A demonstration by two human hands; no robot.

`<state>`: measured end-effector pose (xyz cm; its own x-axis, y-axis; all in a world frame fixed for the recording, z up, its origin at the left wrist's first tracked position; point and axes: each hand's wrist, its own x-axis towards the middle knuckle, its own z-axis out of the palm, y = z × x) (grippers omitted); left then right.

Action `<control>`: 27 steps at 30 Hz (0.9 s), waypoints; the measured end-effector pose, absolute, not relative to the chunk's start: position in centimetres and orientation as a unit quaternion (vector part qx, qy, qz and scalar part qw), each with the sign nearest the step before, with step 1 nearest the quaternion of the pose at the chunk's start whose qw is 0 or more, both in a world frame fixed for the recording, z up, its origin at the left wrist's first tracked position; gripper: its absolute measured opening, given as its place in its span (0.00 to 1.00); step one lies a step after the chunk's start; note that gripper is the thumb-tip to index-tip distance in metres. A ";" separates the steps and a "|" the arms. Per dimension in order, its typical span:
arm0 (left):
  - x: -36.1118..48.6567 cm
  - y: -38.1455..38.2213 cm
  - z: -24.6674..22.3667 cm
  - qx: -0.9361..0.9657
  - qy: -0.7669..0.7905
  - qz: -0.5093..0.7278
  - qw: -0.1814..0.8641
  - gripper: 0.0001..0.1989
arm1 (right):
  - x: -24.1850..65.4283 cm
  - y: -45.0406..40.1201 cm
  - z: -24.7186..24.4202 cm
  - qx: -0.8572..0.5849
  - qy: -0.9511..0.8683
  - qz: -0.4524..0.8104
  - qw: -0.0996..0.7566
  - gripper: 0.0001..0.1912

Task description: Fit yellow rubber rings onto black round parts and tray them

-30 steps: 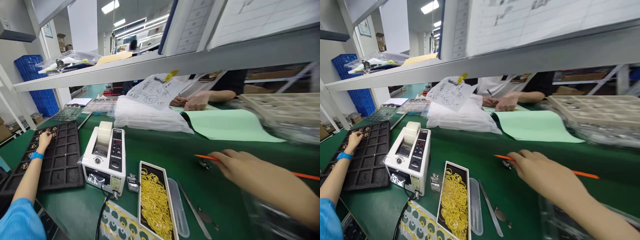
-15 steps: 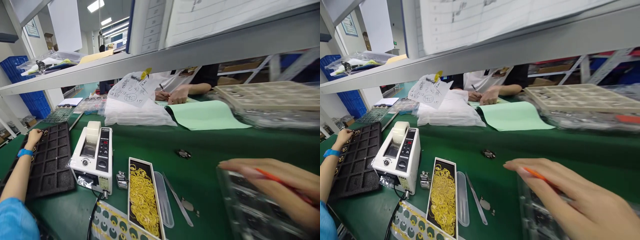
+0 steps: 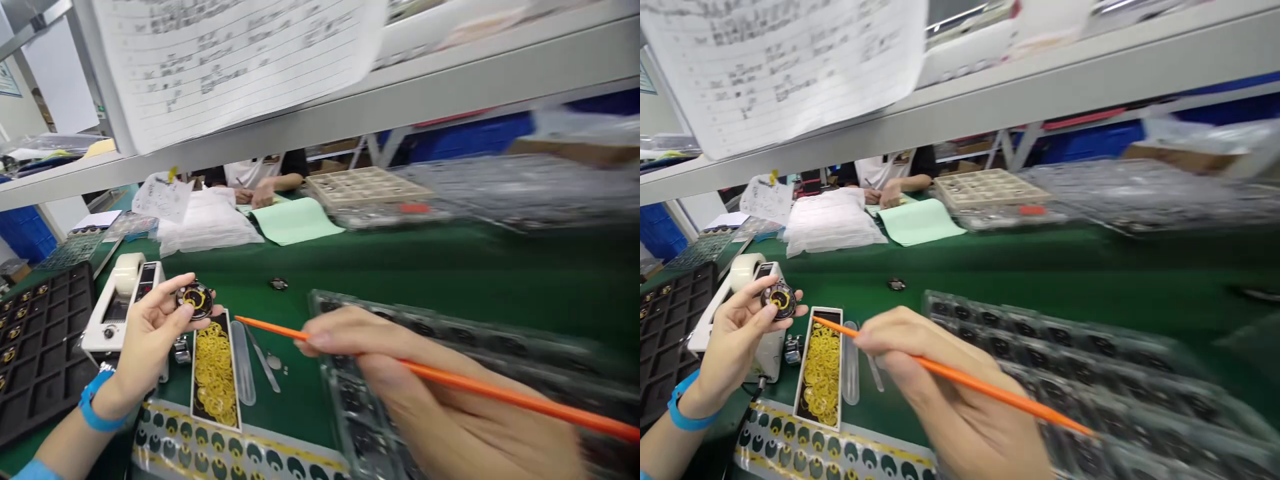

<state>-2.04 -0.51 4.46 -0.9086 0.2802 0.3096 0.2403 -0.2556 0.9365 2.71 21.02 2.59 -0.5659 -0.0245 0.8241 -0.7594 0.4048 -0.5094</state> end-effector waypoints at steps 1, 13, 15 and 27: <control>-2.2 0.4 4.3 0.227 0.594 0.772 0.030 0.15 | 2.8 20.9 3.0 0.261 -0.739 0.488 0.385 0.10; -3.6 2.2 3.4 0.291 0.585 0.756 0.046 0.16 | 0.1 21.7 2.4 0.283 -0.700 0.569 0.327 0.08; -3.7 1.8 3.5 0.290 0.587 0.754 0.050 0.17 | -0.6 21.9 2.2 0.313 -0.686 0.574 0.319 0.08; -4.3 1.7 3.4 0.232 0.578 0.775 0.108 0.16 | -0.6 23.0 2.6 0.466 -0.750 0.236 0.405 0.12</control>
